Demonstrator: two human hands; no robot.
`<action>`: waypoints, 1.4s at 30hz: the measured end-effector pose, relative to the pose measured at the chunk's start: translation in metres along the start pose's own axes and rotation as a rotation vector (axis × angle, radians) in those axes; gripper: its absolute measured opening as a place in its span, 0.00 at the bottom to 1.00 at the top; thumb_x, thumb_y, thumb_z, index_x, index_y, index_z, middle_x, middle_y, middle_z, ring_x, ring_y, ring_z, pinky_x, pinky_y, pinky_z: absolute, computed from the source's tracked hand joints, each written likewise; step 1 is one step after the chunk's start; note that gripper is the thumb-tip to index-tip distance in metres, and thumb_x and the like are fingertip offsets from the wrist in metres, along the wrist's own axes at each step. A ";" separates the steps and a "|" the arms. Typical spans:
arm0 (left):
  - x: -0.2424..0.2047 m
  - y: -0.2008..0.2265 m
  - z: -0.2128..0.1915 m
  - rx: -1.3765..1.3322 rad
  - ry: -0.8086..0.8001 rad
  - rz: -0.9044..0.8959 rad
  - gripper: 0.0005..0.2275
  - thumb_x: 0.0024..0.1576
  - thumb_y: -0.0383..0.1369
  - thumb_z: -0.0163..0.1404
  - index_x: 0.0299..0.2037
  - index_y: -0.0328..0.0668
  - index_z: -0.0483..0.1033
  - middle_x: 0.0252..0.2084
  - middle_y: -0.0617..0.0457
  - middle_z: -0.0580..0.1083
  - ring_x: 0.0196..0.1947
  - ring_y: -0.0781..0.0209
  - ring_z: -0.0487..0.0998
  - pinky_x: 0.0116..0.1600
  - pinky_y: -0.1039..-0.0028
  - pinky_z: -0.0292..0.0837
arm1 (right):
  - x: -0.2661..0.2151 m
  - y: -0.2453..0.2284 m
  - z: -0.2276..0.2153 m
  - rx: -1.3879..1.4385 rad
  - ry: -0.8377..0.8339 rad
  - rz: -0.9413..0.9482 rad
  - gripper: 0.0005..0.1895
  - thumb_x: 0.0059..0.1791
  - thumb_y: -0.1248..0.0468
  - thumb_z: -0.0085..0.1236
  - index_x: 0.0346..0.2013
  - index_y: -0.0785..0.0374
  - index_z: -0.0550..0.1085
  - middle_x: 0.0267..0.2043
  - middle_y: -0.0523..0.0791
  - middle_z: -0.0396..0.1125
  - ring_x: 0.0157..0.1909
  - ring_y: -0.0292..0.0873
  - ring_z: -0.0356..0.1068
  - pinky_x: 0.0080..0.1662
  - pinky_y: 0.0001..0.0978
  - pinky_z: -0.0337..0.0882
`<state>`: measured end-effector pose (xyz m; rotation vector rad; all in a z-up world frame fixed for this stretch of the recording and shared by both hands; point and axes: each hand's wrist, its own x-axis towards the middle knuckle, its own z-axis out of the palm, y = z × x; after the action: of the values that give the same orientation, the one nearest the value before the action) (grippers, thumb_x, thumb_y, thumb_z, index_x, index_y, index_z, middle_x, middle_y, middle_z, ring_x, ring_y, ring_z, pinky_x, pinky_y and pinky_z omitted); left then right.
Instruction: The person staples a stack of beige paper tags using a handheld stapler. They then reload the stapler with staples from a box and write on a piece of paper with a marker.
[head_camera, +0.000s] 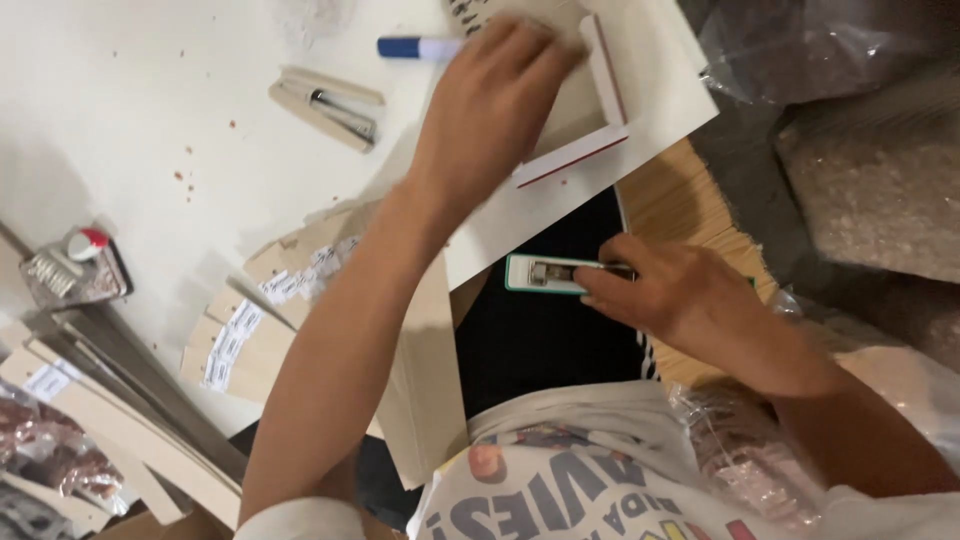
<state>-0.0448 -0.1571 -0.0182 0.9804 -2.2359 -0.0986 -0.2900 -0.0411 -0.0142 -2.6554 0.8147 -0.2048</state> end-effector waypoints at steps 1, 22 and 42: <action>0.016 -0.012 0.014 0.067 -0.039 0.026 0.07 0.59 0.24 0.57 0.46 0.32 0.78 0.39 0.47 0.76 0.39 0.44 0.76 0.39 0.58 0.72 | -0.005 0.001 0.002 -0.008 -0.007 0.015 0.16 0.51 0.62 0.60 0.51 0.53 0.66 0.40 0.48 0.62 0.22 0.46 0.63 0.18 0.40 0.67; 0.016 0.016 0.012 -0.178 -0.299 -0.295 0.05 0.64 0.27 0.50 0.47 0.37 0.74 0.47 0.42 0.74 0.40 0.47 0.76 0.40 0.62 0.76 | -0.021 0.017 -0.017 0.145 0.022 0.127 0.12 0.54 0.60 0.59 0.47 0.53 0.65 0.41 0.43 0.60 0.19 0.40 0.61 0.17 0.34 0.68; -0.161 0.221 -0.131 -1.118 -0.569 -0.541 0.09 0.68 0.33 0.46 0.47 0.37 0.78 0.47 0.45 0.75 0.50 0.49 0.75 0.58 0.63 0.68 | 0.000 -0.015 -0.015 -0.001 -0.003 -0.100 0.14 0.53 0.59 0.61 0.49 0.55 0.67 0.42 0.45 0.64 0.22 0.43 0.65 0.18 0.36 0.67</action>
<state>-0.0243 0.1343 0.0638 0.8841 -1.7743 -1.8162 -0.2853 -0.0340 0.0053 -2.6989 0.6820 -0.2264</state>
